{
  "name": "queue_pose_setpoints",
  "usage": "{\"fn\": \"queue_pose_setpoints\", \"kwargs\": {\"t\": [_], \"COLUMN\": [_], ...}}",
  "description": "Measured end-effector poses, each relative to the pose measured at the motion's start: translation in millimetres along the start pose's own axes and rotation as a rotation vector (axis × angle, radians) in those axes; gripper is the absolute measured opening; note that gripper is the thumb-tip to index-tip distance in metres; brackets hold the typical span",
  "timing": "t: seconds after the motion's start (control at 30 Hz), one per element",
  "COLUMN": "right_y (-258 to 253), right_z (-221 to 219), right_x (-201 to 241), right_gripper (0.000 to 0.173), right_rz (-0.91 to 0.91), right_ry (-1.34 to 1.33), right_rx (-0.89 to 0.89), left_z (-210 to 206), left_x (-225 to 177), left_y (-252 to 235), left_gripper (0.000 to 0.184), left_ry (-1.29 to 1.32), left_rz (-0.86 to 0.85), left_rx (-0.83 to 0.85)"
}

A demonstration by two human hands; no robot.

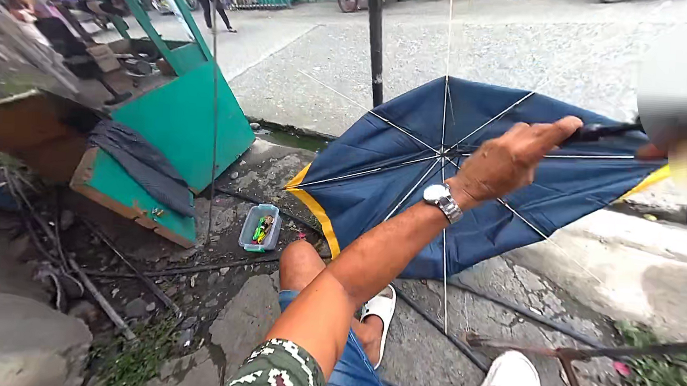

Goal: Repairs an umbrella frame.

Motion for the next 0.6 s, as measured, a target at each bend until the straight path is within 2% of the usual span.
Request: {"fn": "queue_pose_setpoints", "kwargs": {"t": [0.03, 0.07, 0.1, 0.13, 0.17, 0.2, 0.23, 0.3, 0.37, 0.47, 0.53, 0.6], "right_y": [-14, -27, -38, -35, -25, -21, -21, -13, 14, 91, 133, 167], "right_z": [15, 25, 30, 21, 1, -15, -27, -44, -48, -44, -55, -72], "right_x": [-11, -16, -20, -21, -15, -14, -18, -31, -46, -79, -112, -139], "right_gripper": [0.032, 0.036, 0.029, 0.024, 0.026, 0.032, 0.035, 0.030, 0.033, 0.037, 0.048, 0.053], "right_rz": [0.141, 0.151, 0.078, 0.002, -0.070, -0.093, -0.063, 0.007, 0.042, -0.068, -0.192, -0.360], "right_ry": [0.090, 0.081, -0.075, -0.167, -0.212, -0.236, -0.259, -0.209, -0.064, 0.186, 0.310, 0.299], "right_rx": [0.079, 0.189, 0.238, 0.188, 0.041, -0.020, -0.052, -0.126, -0.175, -0.230, -0.150, -0.007], "left_z": [-10, -17, -26, -37, -49, -58, -63, -72, -86, -114, -118, -124], "left_x": [9, 18, 26, 31, 32, 36, 43, 61, 76, 77, 77, 80], "left_y": [0, 1, 3, 6, 9, 10, 11, 15, 18, 16, 11, 3], "left_gripper": [0.035, 0.035, 0.037, 0.037, 0.036, 0.037, 0.038, 0.041, 0.042, 0.044, 0.045, 0.043], "left_ry": [0.044, 0.055, 0.059, 0.071, 0.077, 0.071, 0.054, 0.016, -0.007, -0.034, -0.078, -0.121], "left_rz": [0.034, 0.079, 0.128, 0.183, 0.245, 0.294, 0.330, 0.389, 0.447, 0.545, 0.609, 0.614], "left_rx": [0.014, 0.040, 0.062, 0.074, 0.067, 0.046, 0.019, 0.010, 0.048, 0.111, 0.139, 0.155]}}
Point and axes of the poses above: each hand's wrist, its own y-axis away from the middle knuckle, its own z-axis out of the back of the hand, x = y × z, the point moved 2 cm from there along -y, towards the middle knuckle, and after that the axes turned 13 degrees about z, right-handed, at the moved point
